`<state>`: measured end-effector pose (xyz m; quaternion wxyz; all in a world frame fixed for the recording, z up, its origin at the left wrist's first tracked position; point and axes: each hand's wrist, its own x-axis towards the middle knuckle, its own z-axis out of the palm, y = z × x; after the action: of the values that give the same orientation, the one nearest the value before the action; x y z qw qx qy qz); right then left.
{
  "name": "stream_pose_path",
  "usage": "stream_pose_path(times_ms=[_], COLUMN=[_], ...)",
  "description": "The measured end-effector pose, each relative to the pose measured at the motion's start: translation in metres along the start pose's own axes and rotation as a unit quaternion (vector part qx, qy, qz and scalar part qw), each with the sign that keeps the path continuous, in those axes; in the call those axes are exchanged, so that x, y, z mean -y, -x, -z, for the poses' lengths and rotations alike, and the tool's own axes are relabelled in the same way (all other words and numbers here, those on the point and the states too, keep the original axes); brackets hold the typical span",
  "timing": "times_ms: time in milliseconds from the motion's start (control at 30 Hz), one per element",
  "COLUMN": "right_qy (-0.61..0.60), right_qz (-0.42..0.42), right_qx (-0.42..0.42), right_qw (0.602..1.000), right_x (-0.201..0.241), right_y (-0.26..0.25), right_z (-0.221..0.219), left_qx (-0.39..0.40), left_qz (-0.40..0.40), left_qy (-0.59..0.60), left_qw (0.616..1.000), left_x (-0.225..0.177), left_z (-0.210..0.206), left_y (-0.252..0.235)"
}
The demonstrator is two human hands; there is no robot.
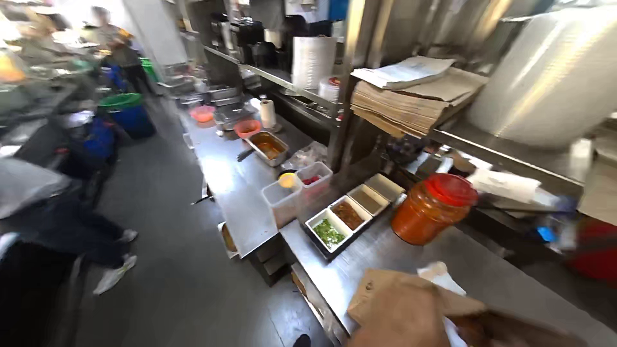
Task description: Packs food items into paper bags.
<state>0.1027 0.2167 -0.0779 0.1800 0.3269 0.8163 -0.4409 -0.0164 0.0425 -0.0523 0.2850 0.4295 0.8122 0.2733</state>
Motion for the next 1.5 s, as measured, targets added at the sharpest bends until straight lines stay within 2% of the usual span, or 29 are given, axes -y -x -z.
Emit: stream_pose_path(times_ms=[33, 67, 167, 233, 300, 367, 400, 433, 500, 533, 567, 600, 633, 667, 700, 733, 767, 833, 933, 1067, 1233, 1333, 1500], right_qy=[-0.007, -0.01, -0.001, -0.022, 0.106, 0.289, 0.332, 0.329, 0.161, 0.031, -0.055, -0.073, -0.038, 0.014, 0.044, 0.029, -0.009, -0.141, -0.289, -0.423, -0.473, -0.472, -0.422], right_qz=[0.0, -0.035, -0.117, -0.118, -0.07, -0.05, -0.034, 0.008, 0.194, 0.292, 0.339, 0.31, 0.208, 0.073, -0.056, -0.164, -0.241, -0.296, -0.225, -0.095, -0.035, 0.021, 0.125], right_qx=[0.015, 0.031, 0.093, 0.131, 0.14, 0.168, 0.16, 0.12, -0.052, -0.147, -0.249, -0.356, -0.437, -0.465, -0.439, -0.38, -0.32, -0.275, -0.305, -0.268, -0.272, -0.253, -0.187], right_qw=[1.0, 0.999, 0.989, 0.984, 0.982, 0.941, 0.929, 0.937, 0.966, 0.945, 0.906, 0.878, 0.875, 0.882, 0.896, 0.91, 0.916, 0.904, 0.879, 0.86, 0.837, 0.844, 0.878], right_x=[-0.032, -0.047, -0.04, -0.034, -0.023, 0.021, 0.044, 0.069, 0.089, 0.082, 0.068, 0.04, -0.002, -0.059, -0.123, -0.185, -0.234, -0.281, -0.291, -0.29, -0.246, -0.188, -0.038], right_y=[-0.031, -0.054, -0.099, -0.13, -0.152, -0.156, -0.149, -0.131, -0.084, -0.065, -0.047, -0.031, -0.021, -0.019, -0.021, -0.025, -0.028, -0.033, -0.027, -0.033, -0.007, 0.016, 0.039], right_z=[-0.001, -0.004, -0.022, -0.036, -0.045, -0.042, -0.037, -0.027, 0.002, 0.013, 0.022, 0.029, 0.032, 0.03, 0.018, -0.001, -0.021, -0.044, -0.057, -0.052, -0.022, 0.014, 0.058], left_qx=[0.008, 0.028, 0.081, 0.078, 0.07, 0.056, 0.045, 0.034, 0.006, -0.005, -0.015, -0.023, -0.029, -0.03, -0.025, -0.023, -0.022, -0.04, -0.049, -0.051, -0.054, -0.047, -0.011], left_qz=[-0.008, -0.017, -0.027, -0.021, -0.011, 0.002, 0.005, 0.005, -0.004, -0.01, -0.017, -0.019, -0.022, -0.019, -0.012, -0.004, 0.006, 0.022, 0.047, 0.084, 0.124, 0.129, 0.123], left_qy=[0.012, 0.024, 0.066, 0.09, 0.099, 0.081, 0.06, 0.038, 0.027, 0.029, 0.029, 0.03, 0.027, 0.023, 0.016, 0.004, -0.008, -0.033, -0.043, -0.029, -0.035, -0.049, -0.04], left_qw=[1.0, 0.999, 0.994, 0.993, 0.993, 0.995, 0.997, 0.999, 1.0, 1.0, 0.999, 0.999, 0.999, 0.999, 0.999, 1.0, 1.0, 0.998, 0.997, 0.995, 0.99, 0.989, 0.992], left_x=[0.019, 0.036, 0.076, 0.099, 0.115, 0.125, 0.13, 0.136, 0.146, 0.15, 0.152, 0.153, 0.151, 0.148, 0.143, 0.138, 0.132, 0.124, 0.111, 0.097, 0.09, 0.088, 0.079], left_z=[0.011, 0.019, 0.03, 0.033, 0.037, 0.047, 0.052, 0.058, 0.065, 0.067, 0.068, 0.068, 0.068, 0.068, 0.068, 0.066, 0.064, 0.057, 0.048, 0.045, 0.05, 0.052, 0.055], left_y=[-0.002, -0.005, -0.018, -0.024, -0.027, -0.025, -0.024, -0.024, -0.026, -0.028, -0.03, -0.032, -0.033, -0.034, -0.034, -0.033, -0.032, -0.03, -0.026, -0.032, -0.034, -0.034, -0.037])
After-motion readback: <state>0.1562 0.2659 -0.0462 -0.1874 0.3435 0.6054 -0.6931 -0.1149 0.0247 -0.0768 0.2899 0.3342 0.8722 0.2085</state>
